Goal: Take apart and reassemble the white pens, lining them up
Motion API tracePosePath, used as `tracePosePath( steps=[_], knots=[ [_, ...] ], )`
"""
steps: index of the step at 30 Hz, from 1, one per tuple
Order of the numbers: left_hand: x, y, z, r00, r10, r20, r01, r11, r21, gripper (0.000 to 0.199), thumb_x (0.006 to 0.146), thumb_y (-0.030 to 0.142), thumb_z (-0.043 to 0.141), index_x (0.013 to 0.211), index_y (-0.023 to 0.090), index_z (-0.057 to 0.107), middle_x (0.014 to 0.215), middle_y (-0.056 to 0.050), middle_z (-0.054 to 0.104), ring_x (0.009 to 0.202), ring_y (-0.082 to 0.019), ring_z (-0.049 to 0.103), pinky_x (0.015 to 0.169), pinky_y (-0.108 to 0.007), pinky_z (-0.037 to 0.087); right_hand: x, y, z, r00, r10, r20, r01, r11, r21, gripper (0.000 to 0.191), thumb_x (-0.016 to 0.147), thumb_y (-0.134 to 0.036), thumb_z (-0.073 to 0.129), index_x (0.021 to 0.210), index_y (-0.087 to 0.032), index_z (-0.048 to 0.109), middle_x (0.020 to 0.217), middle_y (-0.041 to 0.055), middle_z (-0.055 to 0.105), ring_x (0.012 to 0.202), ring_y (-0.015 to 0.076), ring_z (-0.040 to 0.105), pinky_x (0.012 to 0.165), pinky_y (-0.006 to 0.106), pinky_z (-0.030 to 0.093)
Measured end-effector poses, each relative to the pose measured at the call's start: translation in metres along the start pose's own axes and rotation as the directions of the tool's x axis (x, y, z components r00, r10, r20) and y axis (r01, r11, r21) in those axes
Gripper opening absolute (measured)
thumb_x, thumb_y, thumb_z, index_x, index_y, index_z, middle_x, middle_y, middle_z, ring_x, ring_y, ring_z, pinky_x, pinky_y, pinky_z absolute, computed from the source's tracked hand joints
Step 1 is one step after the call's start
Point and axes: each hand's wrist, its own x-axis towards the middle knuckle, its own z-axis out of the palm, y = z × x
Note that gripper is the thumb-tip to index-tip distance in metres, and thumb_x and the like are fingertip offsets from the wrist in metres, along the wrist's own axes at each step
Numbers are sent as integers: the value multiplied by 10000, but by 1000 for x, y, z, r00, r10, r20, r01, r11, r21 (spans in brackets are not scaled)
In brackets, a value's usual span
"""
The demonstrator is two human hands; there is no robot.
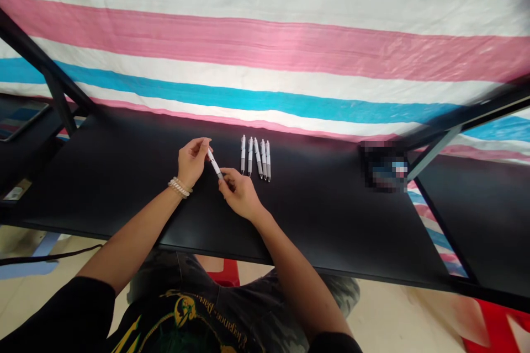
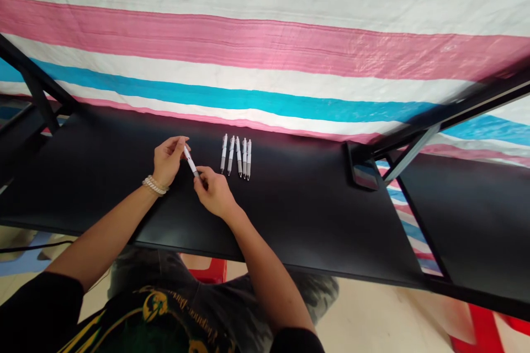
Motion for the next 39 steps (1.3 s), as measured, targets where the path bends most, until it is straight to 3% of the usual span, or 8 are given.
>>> tracePosePath(
  steps=[5, 9, 13, 18, 20, 23, 36, 39],
  knots=[
    [-4, 5, -2, 927, -233, 294, 316, 906, -281, 404, 849, 452, 713, 1121, 154, 681, 1042, -128, 747, 885, -200, 731, 835, -341, 566, 3, -1, -5, 994, 109, 11, -107, 936, 334, 346, 968, -433, 495, 1149, -169, 628, 678, -31, 574, 462, 65, 468, 451, 195, 375],
    [-3, 1, -7, 928, -236, 288, 328, 884, -334, 337, 837, 385, 746, 1068, 145, 695, 1061, -129, 748, 946, -212, 734, 887, -350, 568, 6, -1, -4, 984, 179, 19, -166, 865, 473, 388, 935, -484, 545, 1126, -165, 653, 640, -40, 543, 423, 61, 418, 396, 196, 311],
    [-1, -5, -7, 943, -236, 233, 307, 887, -346, 315, 821, 377, 764, 1010, 132, 701, 997, -121, 758, 943, -230, 739, 888, -378, 578, 6, 3, -2, 972, 198, -131, -143, 929, 341, 364, 952, -460, 527, 1086, -164, 689, 646, -21, 570, 433, 79, 456, 414, 220, 369],
    [0, -9, -1, 952, -253, 172, 301, 872, -386, 302, 816, 370, 770, 982, 129, 697, 1000, -119, 758, 971, -237, 736, 889, -377, 583, 7, 8, -2, 916, -34, -399, 8, 998, -66, 239, 928, -346, 589, 1054, -214, 744, 917, 62, 704, 754, 163, 666, 694, 297, 554],
    [1, -9, 0, 953, -264, 152, 303, 862, -407, 287, 824, 361, 764, 980, 131, 694, 1011, -119, 757, 986, -229, 734, 905, -364, 577, 8, 9, -3, 909, -13, -417, 3, 1000, -24, 285, 907, -363, 631, 1142, -221, 711, 1023, 72, 708, 820, 171, 690, 723, 306, 577],
    [1, -9, 1, 950, -279, 144, 314, 850, -424, 264, 832, 344, 759, 972, 132, 687, 1028, -122, 755, 1001, -228, 731, 932, -372, 568, 9, 10, -4, 918, 81, -389, -52, 995, 84, 320, 943, -390, 583, 1182, -200, 683, 896, 54, 710, 682, 146, 677, 629, 288, 579],
    [2, -9, 4, 949, -292, 118, 314, 832, -458, 216, 841, 312, 751, 924, 126, 677, 1035, -124, 752, 1029, -239, 723, 970, -400, 556, 12, 8, -8, 889, 55, -454, 6, 991, 132, 249, 919, -338, 627, 1127, -227, 707, 939, 54, 698, 774, 165, 682, 698, 322, 587],
    [1, -9, 4, 951, -289, 113, 308, 831, -462, 213, 841, 308, 752, 926, 126, 682, 1027, -119, 752, 1020, -236, 726, 959, -387, 562, 13, 8, -7, 889, -38, -457, 63, 997, 40, 183, 867, -299, 693, 1034, -239, 738, 1043, 65, 680, 910, 194, 677, 775, 340, 579]
  ],
)
